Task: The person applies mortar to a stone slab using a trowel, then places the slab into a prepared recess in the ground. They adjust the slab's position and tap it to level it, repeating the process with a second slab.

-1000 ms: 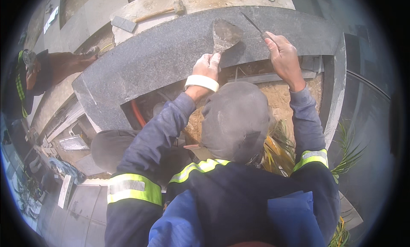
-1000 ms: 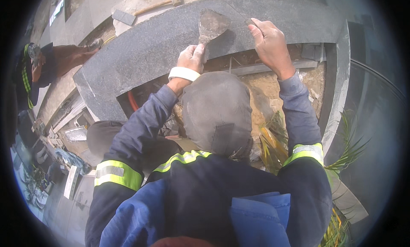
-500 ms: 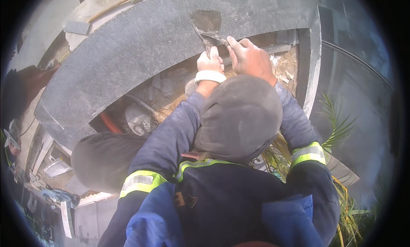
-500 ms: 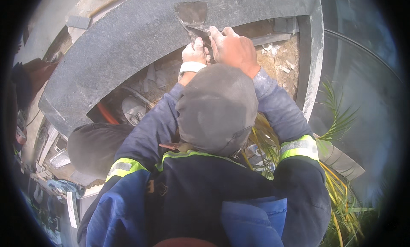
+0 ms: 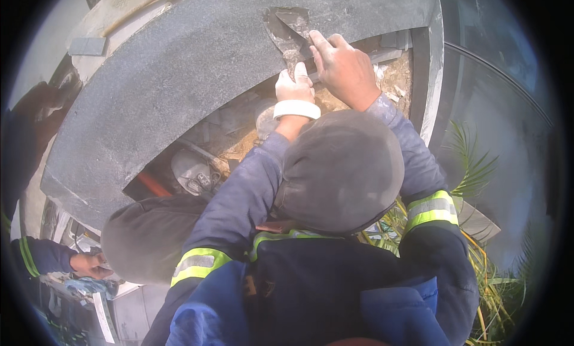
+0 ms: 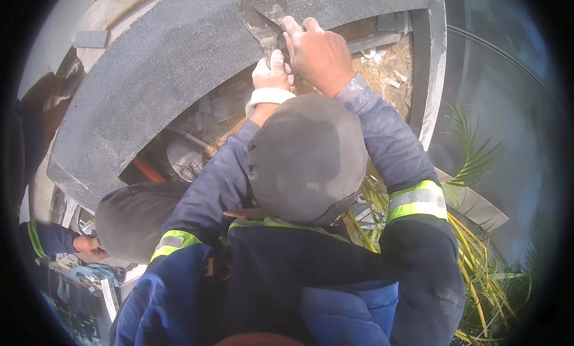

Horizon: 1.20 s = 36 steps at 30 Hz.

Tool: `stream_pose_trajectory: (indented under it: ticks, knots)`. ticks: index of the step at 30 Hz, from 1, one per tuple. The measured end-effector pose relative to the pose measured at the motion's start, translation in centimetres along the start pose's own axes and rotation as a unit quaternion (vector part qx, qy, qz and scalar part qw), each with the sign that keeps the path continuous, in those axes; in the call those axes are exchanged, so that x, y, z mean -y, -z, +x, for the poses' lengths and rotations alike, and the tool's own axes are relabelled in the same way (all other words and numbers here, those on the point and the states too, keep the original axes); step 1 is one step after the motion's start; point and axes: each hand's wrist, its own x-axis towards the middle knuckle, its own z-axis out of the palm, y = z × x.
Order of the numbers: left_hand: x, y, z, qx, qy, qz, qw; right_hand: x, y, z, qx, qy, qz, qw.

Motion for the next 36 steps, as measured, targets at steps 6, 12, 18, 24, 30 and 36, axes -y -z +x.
stream_pose_trajectory:
  ticks: [6,12,18,24,30,36]
  knots:
    - [-0.4,0.3,0.1,-0.005,-0.009,0.016,1.000,0.0,-0.7,-1.6,0.007,-0.010,0.006,1.000]
    - [-0.5,0.5,1.0,0.003,-0.019,0.021,1.000,-0.3,-0.7,-1.8,0.018,-0.010,0.020,1.000]
    - [-0.2,0.5,0.5,0.016,-0.012,0.017,1.000,-1.3,-0.1,2.1,-0.038,0.078,0.012,0.996]
    - [1.1,0.5,1.5,-0.004,-0.049,0.103,0.993,-0.3,1.4,5.5,-0.048,0.116,-0.030,0.992]
    - [2.3,0.9,2.3,-0.009,-0.070,0.171,0.983,0.9,0.7,1.9,-0.023,0.079,0.002,0.997]
    - [2.7,2.2,4.0,-0.023,-0.098,0.209,0.973,0.9,-0.7,-1.1,0.013,0.081,0.023,0.996]
